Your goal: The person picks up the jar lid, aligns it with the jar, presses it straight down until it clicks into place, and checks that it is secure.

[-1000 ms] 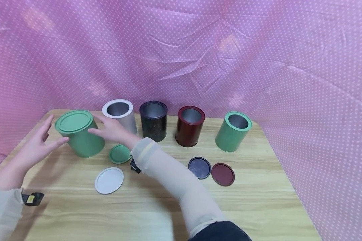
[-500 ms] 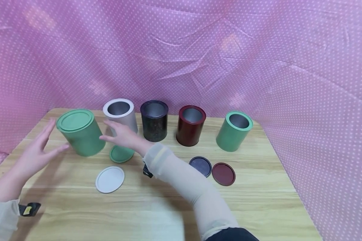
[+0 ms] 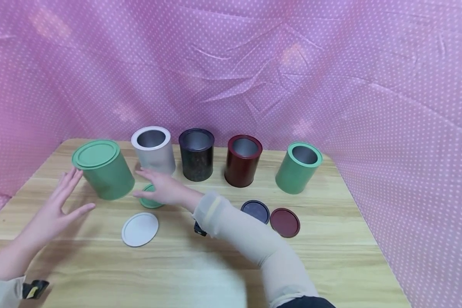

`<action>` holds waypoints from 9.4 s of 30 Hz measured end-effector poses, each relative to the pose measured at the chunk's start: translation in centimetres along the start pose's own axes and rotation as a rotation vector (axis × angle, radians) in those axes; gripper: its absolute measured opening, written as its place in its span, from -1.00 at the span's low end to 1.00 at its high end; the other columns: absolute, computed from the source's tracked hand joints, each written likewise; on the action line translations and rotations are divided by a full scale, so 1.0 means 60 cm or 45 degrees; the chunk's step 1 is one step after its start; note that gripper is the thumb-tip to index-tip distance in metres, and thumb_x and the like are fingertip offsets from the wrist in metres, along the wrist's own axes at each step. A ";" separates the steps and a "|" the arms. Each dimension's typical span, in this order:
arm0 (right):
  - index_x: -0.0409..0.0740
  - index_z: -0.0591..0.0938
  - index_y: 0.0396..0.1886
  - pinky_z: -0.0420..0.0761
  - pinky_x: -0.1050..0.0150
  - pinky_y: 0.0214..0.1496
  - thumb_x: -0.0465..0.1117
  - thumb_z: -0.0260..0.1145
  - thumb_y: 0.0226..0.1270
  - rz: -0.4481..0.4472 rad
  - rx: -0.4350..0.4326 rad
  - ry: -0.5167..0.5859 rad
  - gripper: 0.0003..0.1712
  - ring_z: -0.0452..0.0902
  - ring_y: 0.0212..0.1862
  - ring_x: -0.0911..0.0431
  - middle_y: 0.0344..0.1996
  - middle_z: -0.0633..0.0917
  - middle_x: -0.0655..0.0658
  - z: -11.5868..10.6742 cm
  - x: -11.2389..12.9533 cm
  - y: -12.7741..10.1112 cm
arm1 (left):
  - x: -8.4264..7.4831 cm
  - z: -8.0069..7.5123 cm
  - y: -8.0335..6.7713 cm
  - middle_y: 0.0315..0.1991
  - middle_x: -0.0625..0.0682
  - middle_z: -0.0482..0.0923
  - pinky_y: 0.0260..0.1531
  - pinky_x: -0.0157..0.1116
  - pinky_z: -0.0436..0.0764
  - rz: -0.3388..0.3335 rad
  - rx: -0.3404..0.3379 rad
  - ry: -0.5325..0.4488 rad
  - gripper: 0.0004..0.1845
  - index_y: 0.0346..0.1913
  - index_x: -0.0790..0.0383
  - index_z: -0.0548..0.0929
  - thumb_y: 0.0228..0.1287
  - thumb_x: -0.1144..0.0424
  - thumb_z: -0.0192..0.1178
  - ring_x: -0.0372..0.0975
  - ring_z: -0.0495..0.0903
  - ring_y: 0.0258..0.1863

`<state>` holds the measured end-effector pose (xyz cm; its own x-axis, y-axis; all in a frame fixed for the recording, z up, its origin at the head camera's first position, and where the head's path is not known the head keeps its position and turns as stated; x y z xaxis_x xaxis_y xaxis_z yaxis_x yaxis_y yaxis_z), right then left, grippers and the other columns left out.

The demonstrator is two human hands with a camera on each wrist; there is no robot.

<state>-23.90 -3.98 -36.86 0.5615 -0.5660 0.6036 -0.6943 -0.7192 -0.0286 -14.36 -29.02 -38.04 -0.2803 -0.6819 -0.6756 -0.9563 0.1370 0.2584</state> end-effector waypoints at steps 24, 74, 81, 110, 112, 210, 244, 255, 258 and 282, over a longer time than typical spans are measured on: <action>-0.13 0.13 0.52 0.03 0.25 0.56 0.11 0.25 0.35 -0.148 0.189 -0.288 -0.11 -0.07 0.55 0.08 0.53 0.10 -0.10 0.081 -0.022 -0.084 | -0.015 0.098 -0.039 0.50 0.36 -0.08 0.24 0.45 -0.07 -0.009 0.126 0.162 -0.05 0.52 0.28 0.02 0.22 0.04 0.32 0.26 -0.22 0.50; -0.19 0.18 0.49 0.01 0.31 0.55 0.21 0.28 0.28 -0.058 0.243 -0.513 -0.04 -0.04 0.54 0.01 0.52 0.10 -0.22 0.116 -0.037 -0.093 | 0.006 0.141 -0.051 0.38 0.51 0.14 0.25 0.34 0.15 0.032 0.402 0.251 -0.03 0.32 0.47 0.36 -0.04 -0.12 0.43 0.38 0.09 0.36; -0.18 0.25 0.46 0.09 0.32 0.53 0.23 0.28 0.27 -0.055 0.191 -0.585 -0.08 0.04 0.52 0.02 0.49 0.17 -0.20 0.118 -0.033 -0.092 | 0.005 0.141 -0.050 0.37 0.50 0.16 0.25 0.33 0.17 0.042 0.395 0.290 -0.05 0.30 0.44 0.41 -0.07 -0.12 0.45 0.37 0.12 0.35; -0.10 0.40 0.35 0.30 0.35 0.43 0.26 0.34 0.19 0.043 0.145 -0.675 -0.15 0.23 0.44 0.10 0.41 0.32 -0.11 0.123 -0.021 -0.084 | -0.005 0.145 -0.050 0.33 0.47 0.26 0.22 0.31 0.27 0.031 0.342 0.413 -0.11 0.24 0.39 0.50 -0.08 -0.16 0.44 0.34 0.22 0.32; -0.10 0.41 0.34 0.29 0.35 0.44 0.26 0.35 0.18 0.047 0.148 -0.668 -0.16 0.22 0.44 0.10 0.41 0.32 -0.11 0.121 -0.020 -0.083 | -0.005 0.144 -0.049 0.32 0.47 0.28 0.19 0.31 0.30 0.037 0.341 0.424 -0.10 0.24 0.39 0.50 -0.08 -0.18 0.43 0.34 0.24 0.31; -0.08 0.33 0.42 0.28 0.36 0.43 -0.02 0.42 0.21 -0.097 0.002 -0.019 -0.18 0.32 0.37 0.15 0.31 0.48 -0.06 0.056 -0.042 -0.072 | -0.045 0.108 -0.005 0.28 0.38 0.40 0.10 0.29 0.42 0.002 0.252 0.246 -0.12 0.42 0.31 0.30 0.12 -0.06 0.36 0.30 0.41 0.20; -0.08 0.36 0.41 0.47 0.22 0.33 -0.12 0.40 0.25 -0.085 -0.339 0.292 -0.25 0.36 0.36 0.07 0.35 0.45 -0.10 -0.026 -0.043 -0.070 | -0.084 0.092 0.059 0.40 0.34 0.22 0.26 0.14 0.37 -0.217 0.134 -0.105 -0.11 0.48 0.22 0.18 0.19 -0.06 0.32 0.25 0.32 0.31; -0.07 0.29 0.46 0.43 0.34 0.33 -0.13 0.44 0.20 -0.048 -0.375 0.326 -0.15 0.34 0.37 0.04 0.38 0.40 -0.12 -0.049 -0.044 -0.059 | -0.105 0.094 0.084 0.40 0.30 0.25 0.28 0.07 0.37 -0.240 0.050 -0.144 -0.10 0.49 0.14 0.17 0.19 -0.13 0.30 0.19 0.33 0.33; -0.06 0.25 0.48 0.44 0.31 0.33 -0.12 0.45 0.19 -0.024 -0.378 0.343 -0.11 0.37 0.35 0.03 0.38 0.39 -0.14 -0.050 -0.043 -0.057 | -0.110 0.097 0.088 0.40 0.30 0.24 0.28 0.05 0.38 -0.233 0.033 -0.145 -0.10 0.49 0.18 0.17 0.20 -0.12 0.29 0.19 0.34 0.33; -0.05 0.23 0.48 0.47 0.18 0.33 -0.11 0.44 0.20 0.058 -0.473 0.433 -0.10 0.32 0.39 -0.04 0.40 0.34 -0.16 -0.087 -0.050 -0.024 | -0.126 0.104 0.144 0.46 0.19 0.15 0.40 -0.06 0.26 -0.201 -0.101 -0.370 -0.13 0.52 0.07 0.10 0.25 -0.02 0.28 0.02 0.19 0.45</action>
<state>-26.93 0.82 -34.48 0.3911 -0.3858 0.8356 -0.8628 -0.4697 0.1869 -21.02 -18.17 -34.99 -0.1519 -0.4554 -0.8772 -0.9835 -0.0181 0.1798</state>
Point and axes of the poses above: each hand's wrist, its own y-axis towards the middle knuckle, its own z-axis out of the palm, x = y × z, the point moved 2 cm from there along y, towards the middle knuckle
